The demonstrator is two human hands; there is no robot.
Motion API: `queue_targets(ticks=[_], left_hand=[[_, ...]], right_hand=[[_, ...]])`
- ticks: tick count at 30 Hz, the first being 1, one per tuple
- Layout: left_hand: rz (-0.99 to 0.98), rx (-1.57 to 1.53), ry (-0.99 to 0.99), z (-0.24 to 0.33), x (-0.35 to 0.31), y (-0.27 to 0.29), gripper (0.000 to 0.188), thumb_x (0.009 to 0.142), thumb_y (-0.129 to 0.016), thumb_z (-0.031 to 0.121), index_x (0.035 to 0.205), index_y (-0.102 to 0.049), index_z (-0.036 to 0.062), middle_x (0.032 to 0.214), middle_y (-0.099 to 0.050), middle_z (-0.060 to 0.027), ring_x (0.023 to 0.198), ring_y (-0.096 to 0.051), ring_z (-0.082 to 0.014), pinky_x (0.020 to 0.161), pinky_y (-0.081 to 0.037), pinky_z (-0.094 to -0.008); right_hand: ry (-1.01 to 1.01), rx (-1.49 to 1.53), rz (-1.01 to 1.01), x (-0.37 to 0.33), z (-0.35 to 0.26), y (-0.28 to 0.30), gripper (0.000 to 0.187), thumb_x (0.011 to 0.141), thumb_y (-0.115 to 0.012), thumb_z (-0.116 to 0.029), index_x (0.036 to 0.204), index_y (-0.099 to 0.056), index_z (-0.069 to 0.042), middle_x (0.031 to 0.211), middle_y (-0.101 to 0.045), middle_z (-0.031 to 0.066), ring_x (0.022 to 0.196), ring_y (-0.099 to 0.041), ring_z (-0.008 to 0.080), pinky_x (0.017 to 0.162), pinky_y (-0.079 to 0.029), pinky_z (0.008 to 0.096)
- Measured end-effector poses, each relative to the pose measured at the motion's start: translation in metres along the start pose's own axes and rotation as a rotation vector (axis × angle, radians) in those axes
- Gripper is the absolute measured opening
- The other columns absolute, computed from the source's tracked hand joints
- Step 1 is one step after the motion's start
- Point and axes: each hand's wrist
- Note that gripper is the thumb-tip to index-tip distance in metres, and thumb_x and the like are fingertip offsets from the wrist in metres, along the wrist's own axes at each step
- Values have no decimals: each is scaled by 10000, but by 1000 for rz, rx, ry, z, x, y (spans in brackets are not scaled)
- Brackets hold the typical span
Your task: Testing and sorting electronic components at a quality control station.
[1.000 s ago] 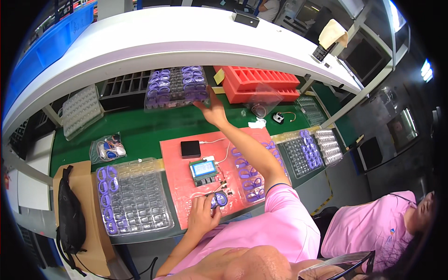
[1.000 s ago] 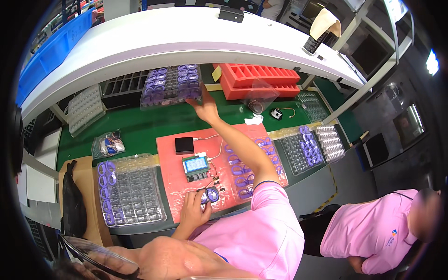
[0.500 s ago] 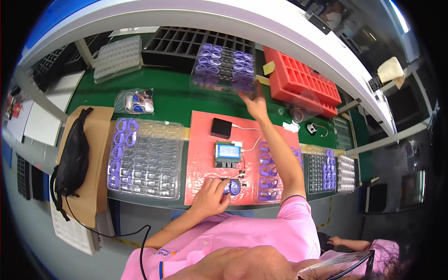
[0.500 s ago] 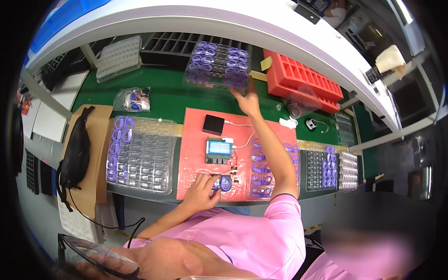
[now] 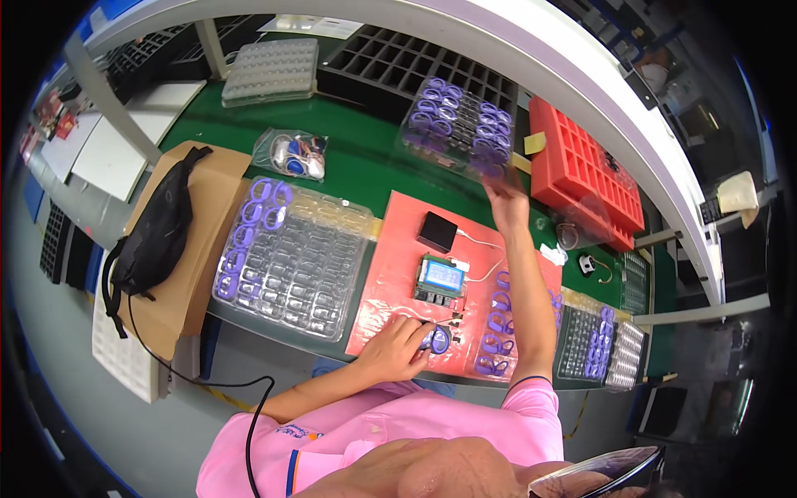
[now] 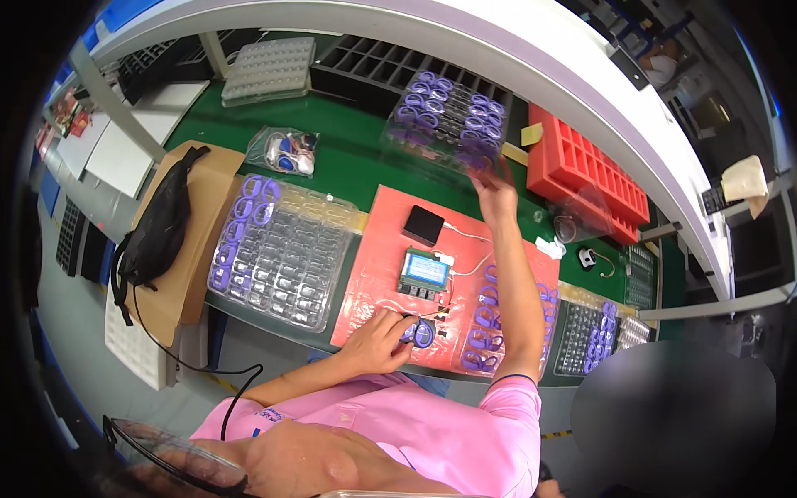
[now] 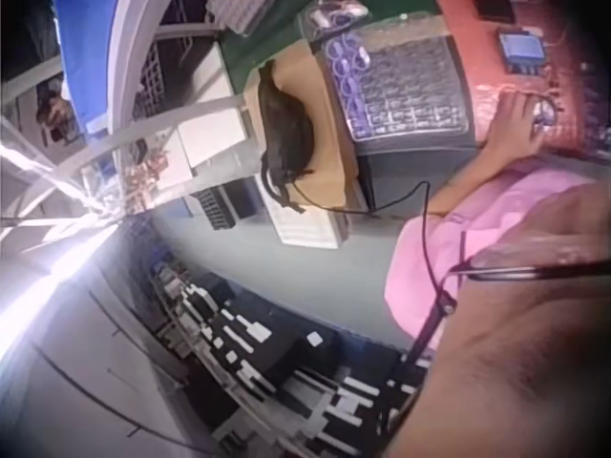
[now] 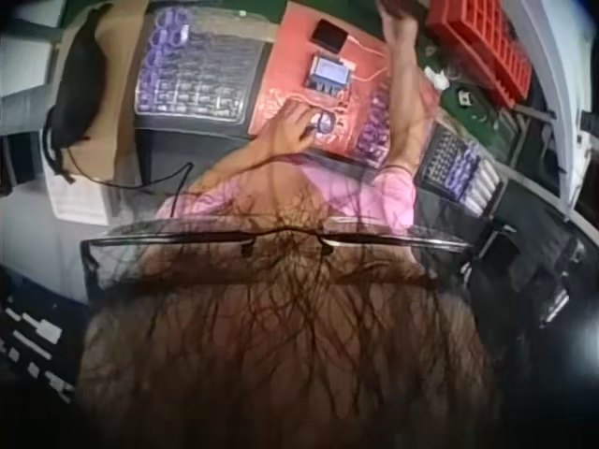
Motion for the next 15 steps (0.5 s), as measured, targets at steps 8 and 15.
queue_targets(ticks=[8,15], left_hand=[[22,-32,27,1,2,5,569,862,-790,109,1382,-624,-51,1096,-607,-187,974,-609,-360,837,-548,-444],[240,-281,149,-1,-5,9,523,878,-783,30,1368,-614,-35,1120,-606,-163,997,-614,-281,844,-528,-390]], right_hand=[[60,90,-76,-8,-2,2,632,1026,-525,87,1630,-383,-36,1499,-570,171,1389,-584,398,1234,-471,575],[91,25,-146,-58,-24,-4,576,1067,-526,18,1627,-401,-35,1525,-576,173,1382,-600,360,1190,-518,513]])
Point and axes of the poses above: each hand's wrist, its own x-axis towards the middle knuckle, its own y-axis out of the back of the hand, z = x × y
